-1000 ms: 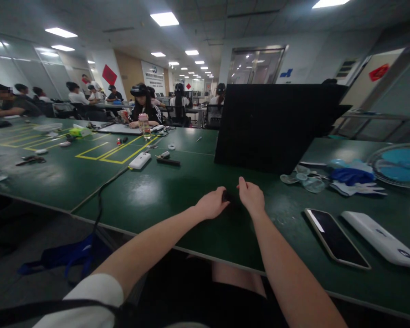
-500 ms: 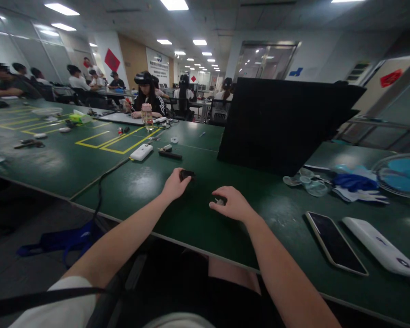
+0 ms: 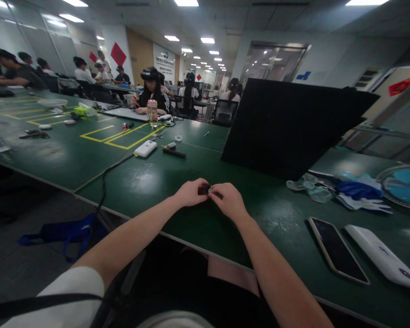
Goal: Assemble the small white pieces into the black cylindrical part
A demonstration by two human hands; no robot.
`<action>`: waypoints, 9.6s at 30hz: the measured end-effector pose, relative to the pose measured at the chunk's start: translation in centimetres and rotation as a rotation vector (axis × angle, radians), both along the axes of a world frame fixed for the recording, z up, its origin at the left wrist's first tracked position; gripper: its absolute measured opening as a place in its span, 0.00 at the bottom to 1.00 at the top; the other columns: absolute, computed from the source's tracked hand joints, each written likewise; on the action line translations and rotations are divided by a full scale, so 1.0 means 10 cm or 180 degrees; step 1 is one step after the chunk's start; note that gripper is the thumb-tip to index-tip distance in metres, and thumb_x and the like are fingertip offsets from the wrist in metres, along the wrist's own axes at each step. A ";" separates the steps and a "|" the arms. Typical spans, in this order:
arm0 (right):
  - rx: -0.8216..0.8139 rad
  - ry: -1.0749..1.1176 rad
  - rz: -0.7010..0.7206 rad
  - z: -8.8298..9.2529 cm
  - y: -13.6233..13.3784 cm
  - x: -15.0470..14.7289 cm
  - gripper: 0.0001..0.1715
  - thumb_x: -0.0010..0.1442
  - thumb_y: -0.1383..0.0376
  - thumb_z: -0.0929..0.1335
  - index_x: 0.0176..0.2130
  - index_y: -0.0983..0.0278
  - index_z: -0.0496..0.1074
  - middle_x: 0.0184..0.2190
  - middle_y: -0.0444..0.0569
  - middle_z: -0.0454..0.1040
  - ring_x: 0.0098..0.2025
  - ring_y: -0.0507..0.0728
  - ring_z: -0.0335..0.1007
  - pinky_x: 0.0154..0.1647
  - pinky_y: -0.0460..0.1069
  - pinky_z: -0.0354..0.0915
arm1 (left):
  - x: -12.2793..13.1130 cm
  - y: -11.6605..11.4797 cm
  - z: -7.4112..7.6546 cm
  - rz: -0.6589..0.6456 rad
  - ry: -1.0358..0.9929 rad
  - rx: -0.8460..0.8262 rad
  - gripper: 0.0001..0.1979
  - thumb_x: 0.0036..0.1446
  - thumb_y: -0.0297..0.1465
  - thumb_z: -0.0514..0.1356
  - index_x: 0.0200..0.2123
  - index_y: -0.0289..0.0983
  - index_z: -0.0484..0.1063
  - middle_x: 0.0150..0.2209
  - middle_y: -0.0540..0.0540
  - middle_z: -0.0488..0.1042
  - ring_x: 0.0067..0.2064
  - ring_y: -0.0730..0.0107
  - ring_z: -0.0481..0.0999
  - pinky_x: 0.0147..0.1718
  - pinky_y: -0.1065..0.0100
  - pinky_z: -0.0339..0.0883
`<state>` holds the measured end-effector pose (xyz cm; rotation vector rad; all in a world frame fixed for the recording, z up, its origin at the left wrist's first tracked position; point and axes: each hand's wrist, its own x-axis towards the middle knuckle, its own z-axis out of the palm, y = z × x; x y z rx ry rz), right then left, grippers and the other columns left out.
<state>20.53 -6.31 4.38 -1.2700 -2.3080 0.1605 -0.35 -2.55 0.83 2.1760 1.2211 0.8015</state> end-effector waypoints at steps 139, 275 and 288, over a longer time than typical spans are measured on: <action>-0.0652 0.1099 -0.2353 -0.05 0.22 0.77 0.29 0.69 0.48 0.57 0.37 0.61 0.78 0.35 0.52 0.80 0.36 0.60 0.73 0.35 0.51 0.60 | 0.92 -0.18 0.12 -0.0140 -0.0527 0.0419 0.25 0.67 0.46 0.53 0.60 0.37 0.60 0.55 0.37 0.72 0.54 0.59 0.74 0.53 0.58 0.69; -0.1056 0.0391 -0.1492 -0.06 0.06 0.28 0.40 0.65 0.36 0.56 0.24 0.62 0.72 0.23 0.48 0.72 0.24 0.55 0.66 0.27 0.50 0.58 | 0.16 -0.02 0.04 0.0005 0.0223 0.0145 0.23 0.53 0.40 0.67 0.51 0.43 0.69 0.44 0.47 0.78 0.42 0.62 0.78 0.40 0.62 0.71; -0.1742 -0.0182 -0.2178 -0.17 0.27 0.57 0.28 0.65 0.42 0.62 0.32 0.61 0.75 0.32 0.51 0.78 0.33 0.58 0.75 0.31 0.51 0.68 | 0.09 0.01 0.04 -0.0004 0.0141 0.0052 0.24 0.52 0.43 0.67 0.50 0.42 0.69 0.46 0.46 0.77 0.43 0.62 0.77 0.43 0.61 0.71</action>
